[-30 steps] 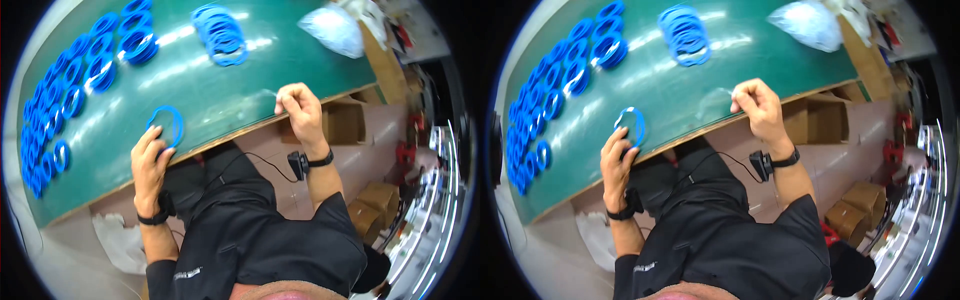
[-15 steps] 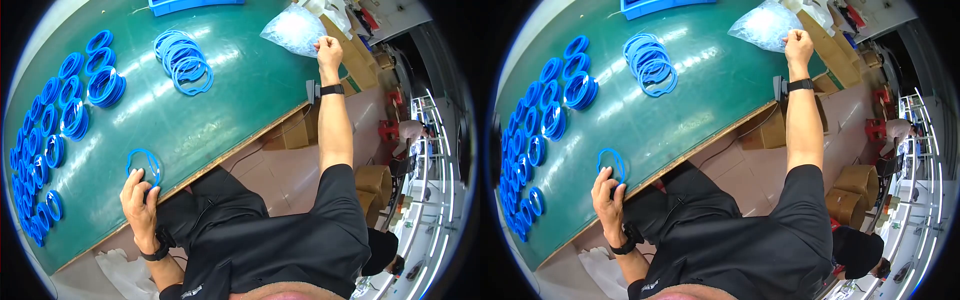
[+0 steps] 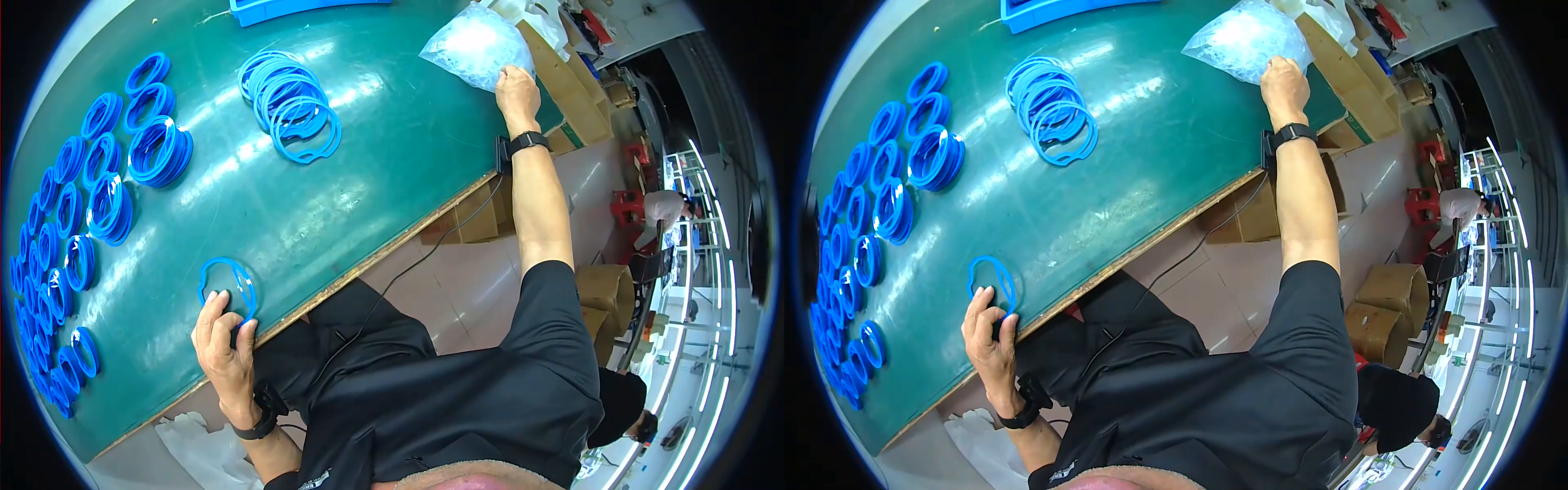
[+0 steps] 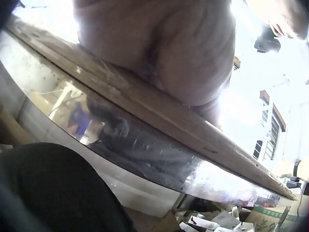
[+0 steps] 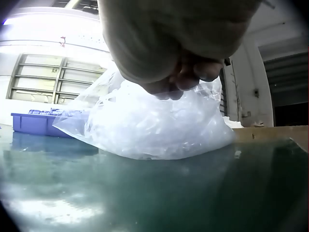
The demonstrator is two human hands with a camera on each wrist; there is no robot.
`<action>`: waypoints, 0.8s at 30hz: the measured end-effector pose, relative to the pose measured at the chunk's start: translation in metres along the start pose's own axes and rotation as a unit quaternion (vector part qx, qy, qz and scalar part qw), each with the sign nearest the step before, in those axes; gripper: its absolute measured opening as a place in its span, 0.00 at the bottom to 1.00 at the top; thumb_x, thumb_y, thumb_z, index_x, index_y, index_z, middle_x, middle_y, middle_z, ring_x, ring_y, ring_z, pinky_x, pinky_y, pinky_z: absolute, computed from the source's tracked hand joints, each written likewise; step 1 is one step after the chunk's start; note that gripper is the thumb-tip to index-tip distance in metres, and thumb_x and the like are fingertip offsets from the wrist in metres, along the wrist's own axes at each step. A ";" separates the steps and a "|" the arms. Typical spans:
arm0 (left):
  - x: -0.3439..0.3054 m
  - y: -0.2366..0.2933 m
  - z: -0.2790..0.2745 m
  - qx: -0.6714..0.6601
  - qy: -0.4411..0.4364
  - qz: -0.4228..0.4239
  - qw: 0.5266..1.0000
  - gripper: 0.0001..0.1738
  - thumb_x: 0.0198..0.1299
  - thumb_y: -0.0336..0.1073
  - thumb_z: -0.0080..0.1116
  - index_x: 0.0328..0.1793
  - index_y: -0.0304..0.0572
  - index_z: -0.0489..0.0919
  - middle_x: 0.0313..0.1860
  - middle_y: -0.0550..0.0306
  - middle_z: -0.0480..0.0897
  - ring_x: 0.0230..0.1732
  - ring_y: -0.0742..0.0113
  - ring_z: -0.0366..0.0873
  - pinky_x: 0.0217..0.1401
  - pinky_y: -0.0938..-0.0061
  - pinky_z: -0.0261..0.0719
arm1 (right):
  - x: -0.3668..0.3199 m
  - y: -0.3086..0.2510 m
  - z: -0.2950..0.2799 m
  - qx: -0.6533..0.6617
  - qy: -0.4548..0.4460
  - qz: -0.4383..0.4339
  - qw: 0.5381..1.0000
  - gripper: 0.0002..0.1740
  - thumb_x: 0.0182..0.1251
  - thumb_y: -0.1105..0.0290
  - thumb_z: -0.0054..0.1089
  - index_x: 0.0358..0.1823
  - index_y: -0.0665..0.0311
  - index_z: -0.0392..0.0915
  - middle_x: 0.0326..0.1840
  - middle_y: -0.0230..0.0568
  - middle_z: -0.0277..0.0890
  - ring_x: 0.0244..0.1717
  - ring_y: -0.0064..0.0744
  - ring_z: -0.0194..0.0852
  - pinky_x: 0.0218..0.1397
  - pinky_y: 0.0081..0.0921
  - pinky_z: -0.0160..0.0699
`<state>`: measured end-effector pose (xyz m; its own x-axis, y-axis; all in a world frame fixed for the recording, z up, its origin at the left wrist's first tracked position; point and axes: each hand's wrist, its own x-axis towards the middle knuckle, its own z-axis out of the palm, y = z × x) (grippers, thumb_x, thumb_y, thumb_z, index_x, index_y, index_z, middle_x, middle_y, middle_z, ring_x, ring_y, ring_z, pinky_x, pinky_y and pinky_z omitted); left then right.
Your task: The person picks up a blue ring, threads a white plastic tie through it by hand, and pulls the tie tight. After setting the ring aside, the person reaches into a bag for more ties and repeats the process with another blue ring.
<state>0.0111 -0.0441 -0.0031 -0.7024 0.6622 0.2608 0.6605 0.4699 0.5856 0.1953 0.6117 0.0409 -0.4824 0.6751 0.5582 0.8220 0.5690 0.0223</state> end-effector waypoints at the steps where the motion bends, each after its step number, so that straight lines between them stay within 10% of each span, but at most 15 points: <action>1: 0.000 0.000 0.000 0.000 -0.001 0.000 1.000 0.13 0.58 0.29 0.83 0.44 0.40 0.86 0.72 0.46 0.89 0.78 0.44 0.83 0.77 0.53 0.77 | -0.001 0.001 -0.001 -0.001 0.000 0.000 1.000 0.12 0.78 0.61 0.61 0.47 0.58 0.89 0.52 0.48 0.91 0.53 0.59 0.90 0.57 0.55 0.89; 18: 0.005 0.000 0.002 -0.008 0.010 0.007 1.000 0.11 0.61 0.27 0.79 0.46 0.39 0.87 0.69 0.46 0.90 0.77 0.42 0.84 0.77 0.52 0.79 | -0.021 0.009 -0.027 0.126 0.103 0.042 0.986 0.18 0.77 0.61 0.65 0.59 0.61 0.92 0.52 0.54 0.94 0.53 0.56 0.93 0.59 0.47 0.89; 24: 0.012 0.005 -0.004 -0.023 0.045 0.052 0.997 0.10 0.61 0.27 0.79 0.47 0.40 0.88 0.62 0.46 0.92 0.68 0.40 0.88 0.68 0.51 0.85 | -0.102 -0.090 -0.065 0.358 -0.019 0.028 0.933 0.15 0.84 0.66 0.70 0.64 0.64 0.92 0.44 0.34 0.93 0.41 0.20 0.83 0.48 0.25 0.85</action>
<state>0.0050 -0.0365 0.0059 -0.6525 0.6503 0.3890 0.7201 0.3723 0.5856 0.1905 0.4612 0.0354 -0.4667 0.7218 0.5111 0.4406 0.6908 -0.5733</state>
